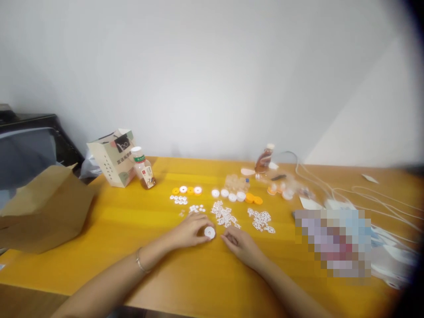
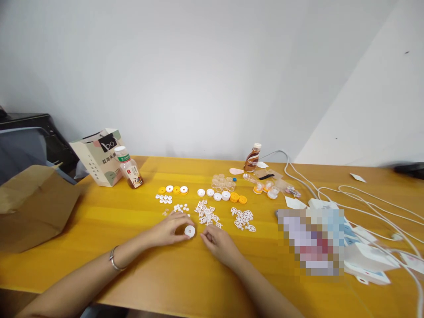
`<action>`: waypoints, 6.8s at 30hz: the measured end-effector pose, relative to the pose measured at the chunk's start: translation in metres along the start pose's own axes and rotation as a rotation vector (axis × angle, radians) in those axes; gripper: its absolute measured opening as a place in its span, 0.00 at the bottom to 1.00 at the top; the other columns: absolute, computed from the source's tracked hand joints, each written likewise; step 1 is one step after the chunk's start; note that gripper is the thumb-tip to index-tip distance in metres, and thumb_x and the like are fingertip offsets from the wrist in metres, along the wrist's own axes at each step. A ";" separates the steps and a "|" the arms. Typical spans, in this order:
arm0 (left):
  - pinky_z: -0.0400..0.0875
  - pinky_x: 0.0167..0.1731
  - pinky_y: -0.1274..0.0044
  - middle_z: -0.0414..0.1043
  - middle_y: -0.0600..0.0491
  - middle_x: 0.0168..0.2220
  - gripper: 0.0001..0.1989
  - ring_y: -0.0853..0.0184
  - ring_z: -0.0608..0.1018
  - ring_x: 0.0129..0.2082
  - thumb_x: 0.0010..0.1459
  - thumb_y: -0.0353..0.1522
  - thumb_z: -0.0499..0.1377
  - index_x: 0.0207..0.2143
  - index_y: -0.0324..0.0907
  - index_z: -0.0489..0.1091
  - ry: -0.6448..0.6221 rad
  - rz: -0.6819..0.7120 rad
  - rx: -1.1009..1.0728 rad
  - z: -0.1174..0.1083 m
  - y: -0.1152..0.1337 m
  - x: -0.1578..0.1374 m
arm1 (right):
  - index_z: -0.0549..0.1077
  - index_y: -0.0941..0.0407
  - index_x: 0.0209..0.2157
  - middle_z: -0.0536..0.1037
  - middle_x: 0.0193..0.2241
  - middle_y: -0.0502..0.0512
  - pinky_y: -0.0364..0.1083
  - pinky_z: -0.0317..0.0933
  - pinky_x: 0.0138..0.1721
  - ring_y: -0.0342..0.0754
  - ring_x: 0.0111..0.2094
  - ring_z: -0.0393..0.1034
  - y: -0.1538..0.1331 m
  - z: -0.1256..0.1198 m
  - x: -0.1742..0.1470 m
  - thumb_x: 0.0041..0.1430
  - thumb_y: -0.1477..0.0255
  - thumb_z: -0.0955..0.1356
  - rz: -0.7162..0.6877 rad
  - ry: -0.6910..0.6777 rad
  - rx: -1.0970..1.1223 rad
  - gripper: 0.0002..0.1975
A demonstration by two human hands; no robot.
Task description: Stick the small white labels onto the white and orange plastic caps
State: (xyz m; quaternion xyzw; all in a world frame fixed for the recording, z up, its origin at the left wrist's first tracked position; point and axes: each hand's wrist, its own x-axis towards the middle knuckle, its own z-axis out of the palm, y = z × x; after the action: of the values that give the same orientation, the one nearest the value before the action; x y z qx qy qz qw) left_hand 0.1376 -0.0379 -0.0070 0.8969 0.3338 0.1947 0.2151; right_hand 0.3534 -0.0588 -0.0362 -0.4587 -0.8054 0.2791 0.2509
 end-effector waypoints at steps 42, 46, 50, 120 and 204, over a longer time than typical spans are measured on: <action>0.62 0.41 0.74 0.67 0.50 0.40 0.24 0.65 0.69 0.40 0.44 0.37 0.62 0.44 0.42 0.61 0.129 -0.094 -0.175 0.018 -0.013 -0.014 | 0.68 0.54 0.35 0.68 0.27 0.49 0.42 0.57 0.29 0.44 0.27 0.61 -0.011 0.014 0.015 0.47 0.64 0.68 -0.084 -0.042 0.042 0.13; 0.61 0.42 0.75 0.69 0.52 0.38 0.15 0.66 0.70 0.39 0.51 0.37 0.57 0.42 0.43 0.65 0.163 -0.095 -0.103 -0.009 -0.029 -0.014 | 0.68 0.54 0.34 0.68 0.27 0.50 0.42 0.57 0.30 0.44 0.28 0.61 -0.012 0.014 0.015 0.50 0.67 0.66 -0.096 -0.026 0.031 0.08; 0.62 0.39 0.76 0.70 0.52 0.33 0.08 0.67 0.71 0.35 0.54 0.33 0.52 0.32 0.39 0.68 0.251 -0.192 0.012 -0.036 -0.064 -0.017 | 0.68 0.54 0.34 0.68 0.26 0.50 0.42 0.57 0.29 0.44 0.27 0.62 -0.011 0.016 0.015 0.51 0.68 0.65 -0.087 -0.013 0.037 0.07; 0.57 0.40 0.76 0.67 0.53 0.33 0.06 0.68 0.68 0.36 0.58 0.32 0.49 0.33 0.42 0.64 0.041 0.053 0.073 0.023 -0.014 -0.002 | 0.69 0.53 0.33 0.66 0.23 0.48 0.42 0.57 0.28 0.44 0.25 0.61 -0.010 0.019 0.016 0.52 0.68 0.65 -0.127 0.010 0.000 0.06; 0.52 0.40 0.72 0.70 0.55 0.30 0.08 0.70 0.69 0.32 0.59 0.29 0.49 0.34 0.43 0.67 0.428 0.140 0.565 0.030 0.002 -0.008 | 0.74 0.54 0.34 0.78 0.32 0.53 0.50 0.64 0.43 0.48 0.35 0.72 -0.010 0.026 0.019 0.41 0.67 0.72 0.141 0.148 0.847 0.14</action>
State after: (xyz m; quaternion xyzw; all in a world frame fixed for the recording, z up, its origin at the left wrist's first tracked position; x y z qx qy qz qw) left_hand 0.1479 -0.0524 -0.0321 0.8805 0.3498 0.2923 -0.1300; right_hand 0.3219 -0.0525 -0.0449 -0.3880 -0.5664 0.5676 0.4542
